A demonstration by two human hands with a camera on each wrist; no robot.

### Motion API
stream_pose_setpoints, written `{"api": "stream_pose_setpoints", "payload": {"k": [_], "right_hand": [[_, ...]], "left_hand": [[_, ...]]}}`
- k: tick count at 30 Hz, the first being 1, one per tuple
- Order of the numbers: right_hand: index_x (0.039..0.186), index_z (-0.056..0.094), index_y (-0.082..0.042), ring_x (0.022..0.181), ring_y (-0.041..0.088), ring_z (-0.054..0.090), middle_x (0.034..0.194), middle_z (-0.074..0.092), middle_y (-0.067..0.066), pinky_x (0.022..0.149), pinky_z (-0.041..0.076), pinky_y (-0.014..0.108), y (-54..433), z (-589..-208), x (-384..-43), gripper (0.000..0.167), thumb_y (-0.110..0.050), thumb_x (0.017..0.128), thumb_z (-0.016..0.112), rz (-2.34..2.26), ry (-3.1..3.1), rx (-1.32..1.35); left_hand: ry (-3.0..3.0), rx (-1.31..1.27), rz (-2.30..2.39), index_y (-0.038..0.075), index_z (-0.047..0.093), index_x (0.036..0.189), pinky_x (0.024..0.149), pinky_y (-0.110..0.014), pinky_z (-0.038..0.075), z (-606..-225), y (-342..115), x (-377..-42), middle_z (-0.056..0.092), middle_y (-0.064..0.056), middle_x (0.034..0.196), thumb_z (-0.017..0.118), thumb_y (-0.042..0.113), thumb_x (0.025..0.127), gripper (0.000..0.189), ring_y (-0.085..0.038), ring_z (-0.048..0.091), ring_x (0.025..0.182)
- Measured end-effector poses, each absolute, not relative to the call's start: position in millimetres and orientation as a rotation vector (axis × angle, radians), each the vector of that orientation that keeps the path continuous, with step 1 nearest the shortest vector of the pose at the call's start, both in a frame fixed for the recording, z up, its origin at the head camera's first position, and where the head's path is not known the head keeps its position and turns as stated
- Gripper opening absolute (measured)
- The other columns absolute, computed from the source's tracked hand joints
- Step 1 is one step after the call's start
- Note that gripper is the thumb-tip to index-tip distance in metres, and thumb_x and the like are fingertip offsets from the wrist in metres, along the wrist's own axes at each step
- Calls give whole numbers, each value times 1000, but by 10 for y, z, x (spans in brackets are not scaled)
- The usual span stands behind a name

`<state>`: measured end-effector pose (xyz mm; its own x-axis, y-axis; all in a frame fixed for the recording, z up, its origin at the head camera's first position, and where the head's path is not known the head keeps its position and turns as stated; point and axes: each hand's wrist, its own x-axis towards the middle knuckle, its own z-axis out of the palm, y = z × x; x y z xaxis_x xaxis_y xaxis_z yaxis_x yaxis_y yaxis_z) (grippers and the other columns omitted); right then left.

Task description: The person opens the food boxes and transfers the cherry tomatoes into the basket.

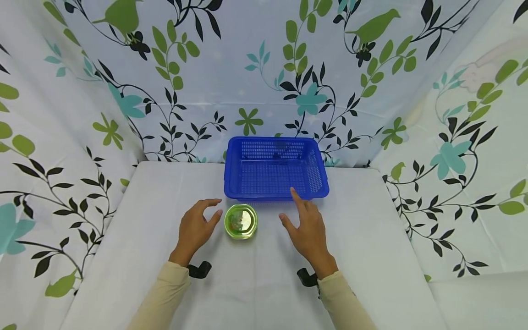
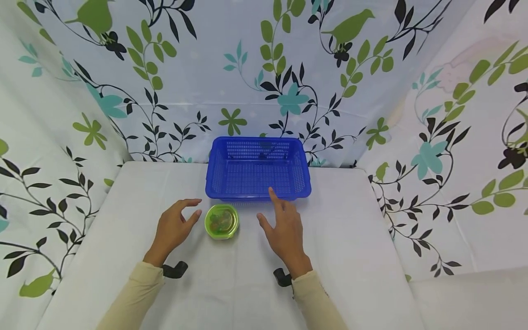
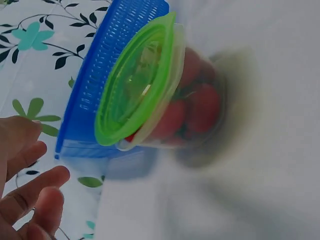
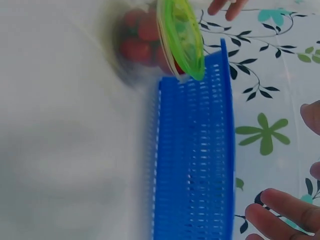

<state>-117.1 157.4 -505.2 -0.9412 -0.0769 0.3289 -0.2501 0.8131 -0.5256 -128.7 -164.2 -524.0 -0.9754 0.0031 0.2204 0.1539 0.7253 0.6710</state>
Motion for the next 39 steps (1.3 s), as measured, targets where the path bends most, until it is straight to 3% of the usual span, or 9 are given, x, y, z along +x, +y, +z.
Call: {"api": "stream_pose_setpoints", "payload": {"k": [5,9,14,21,26,32,39], "right_hand": [[167,34,-37,118,34,65,135,68,15,93,58,52,1476,-5161,-1076,80,-43,99,75,897,-2738,241],[166,34,-39,118,32,65,134,68,13,93,58,52,1394,-5216,-1015,80,-43,99,76,948,-2761,232],[166,33,-42,118,28,66,131,70,9,93,58,51,1298,-5258,-957,78,-43,99,75,1016,-2775,247],[165,40,-32,115,26,68,129,71,9,91,58,48,1169,-5345,-899,73,-40,100,74,1097,-2769,336],[160,48,-31,110,26,71,122,75,8,93,57,49,1104,-5411,-866,65,-34,101,75,1191,-2754,386],[152,57,-26,104,23,73,117,76,8,91,60,43,1030,-5492,-869,56,-24,100,76,1277,-2724,427],[142,65,-21,101,21,73,110,75,2,87,63,44,924,-5557,-911,43,-17,100,75,1442,-2712,453]], "left_hand": [[-2731,-78,-1323,20,70,139,50,-28,47,-5402,-1692,-1254,72,-7,136,75,23,101,38,-16,56,63],[-2708,-64,-1519,20,68,141,67,-27,54,-5540,-1710,-1246,71,-4,140,73,23,103,38,-20,64,85],[-2657,2,-1766,20,67,143,83,-25,51,-5717,-1713,-1249,69,-4,143,71,25,104,39,-22,62,108],[-2560,101,-2015,20,64,146,93,-23,50,-5870,-1716,-1221,65,-4,149,70,30,104,43,-21,59,120],[-2522,127,-2115,23,63,147,98,-22,48,-5941,-1732,-1182,62,-1,152,70,31,104,44,-17,57,126],[-2452,96,-2214,17,60,151,102,-17,47,-5995,-1747,-1187,60,-5,154,70,28,105,48,-16,57,130],[-2310,49,-2394,7,53,154,107,-10,47,-5976,-1790,-1208,53,-16,161,67,22,106,52,-28,45,152]]}}
